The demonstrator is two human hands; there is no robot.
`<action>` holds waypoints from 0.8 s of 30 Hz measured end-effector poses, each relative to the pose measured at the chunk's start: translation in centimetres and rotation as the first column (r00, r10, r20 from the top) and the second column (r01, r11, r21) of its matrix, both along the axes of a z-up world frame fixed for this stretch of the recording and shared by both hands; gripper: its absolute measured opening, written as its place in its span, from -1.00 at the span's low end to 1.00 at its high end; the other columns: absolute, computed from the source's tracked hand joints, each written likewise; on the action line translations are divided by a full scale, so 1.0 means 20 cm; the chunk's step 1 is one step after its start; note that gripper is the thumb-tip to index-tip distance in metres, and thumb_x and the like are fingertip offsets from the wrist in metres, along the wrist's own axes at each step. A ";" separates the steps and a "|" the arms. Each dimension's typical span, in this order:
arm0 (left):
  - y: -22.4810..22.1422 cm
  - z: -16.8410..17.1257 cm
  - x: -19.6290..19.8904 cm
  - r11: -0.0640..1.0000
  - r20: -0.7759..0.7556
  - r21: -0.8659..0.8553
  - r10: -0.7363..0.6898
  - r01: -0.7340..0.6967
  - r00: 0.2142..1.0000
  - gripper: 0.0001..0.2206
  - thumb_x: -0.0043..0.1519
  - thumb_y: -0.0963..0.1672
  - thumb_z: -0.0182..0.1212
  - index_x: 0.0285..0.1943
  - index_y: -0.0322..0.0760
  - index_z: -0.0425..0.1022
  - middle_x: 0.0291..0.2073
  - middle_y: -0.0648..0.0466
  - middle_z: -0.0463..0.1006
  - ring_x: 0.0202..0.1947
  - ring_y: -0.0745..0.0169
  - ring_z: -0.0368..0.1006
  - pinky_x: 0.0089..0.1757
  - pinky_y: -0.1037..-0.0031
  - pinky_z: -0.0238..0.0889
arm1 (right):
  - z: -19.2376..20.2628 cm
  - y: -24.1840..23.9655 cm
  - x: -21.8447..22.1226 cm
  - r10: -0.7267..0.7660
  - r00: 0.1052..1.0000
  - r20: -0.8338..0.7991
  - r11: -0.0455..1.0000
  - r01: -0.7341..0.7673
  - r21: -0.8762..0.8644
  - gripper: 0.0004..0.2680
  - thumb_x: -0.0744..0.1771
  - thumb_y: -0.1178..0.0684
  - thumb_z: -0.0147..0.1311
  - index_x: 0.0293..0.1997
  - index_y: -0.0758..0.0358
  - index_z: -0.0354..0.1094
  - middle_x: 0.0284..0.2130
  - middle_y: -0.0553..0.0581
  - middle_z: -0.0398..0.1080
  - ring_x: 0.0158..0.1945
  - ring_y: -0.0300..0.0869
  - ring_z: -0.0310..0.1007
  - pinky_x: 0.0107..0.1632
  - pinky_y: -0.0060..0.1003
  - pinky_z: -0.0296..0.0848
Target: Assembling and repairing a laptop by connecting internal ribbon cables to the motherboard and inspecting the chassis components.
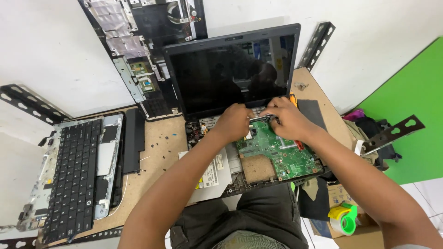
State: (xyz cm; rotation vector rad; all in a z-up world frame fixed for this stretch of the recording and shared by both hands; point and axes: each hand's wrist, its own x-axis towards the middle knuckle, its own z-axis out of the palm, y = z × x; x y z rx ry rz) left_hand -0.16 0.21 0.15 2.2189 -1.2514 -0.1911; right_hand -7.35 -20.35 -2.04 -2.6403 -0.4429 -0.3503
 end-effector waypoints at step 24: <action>0.00 -0.19 0.09 0.996 0.126 -0.084 0.040 -0.029 0.991 -0.89 0.03 -0.21 0.07 -0.55 -0.30 0.46 -0.55 -0.13 0.40 -0.38 -0.18 0.39 -0.32 0.22 0.34 | 0.00 0.07 0.01 0.046 0.997 0.070 0.999 -0.046 0.002 -0.79 0.16 0.24 -0.03 -0.23 0.15 0.45 -0.31 0.10 0.35 -0.23 0.02 0.28 -0.14 -0.10 0.32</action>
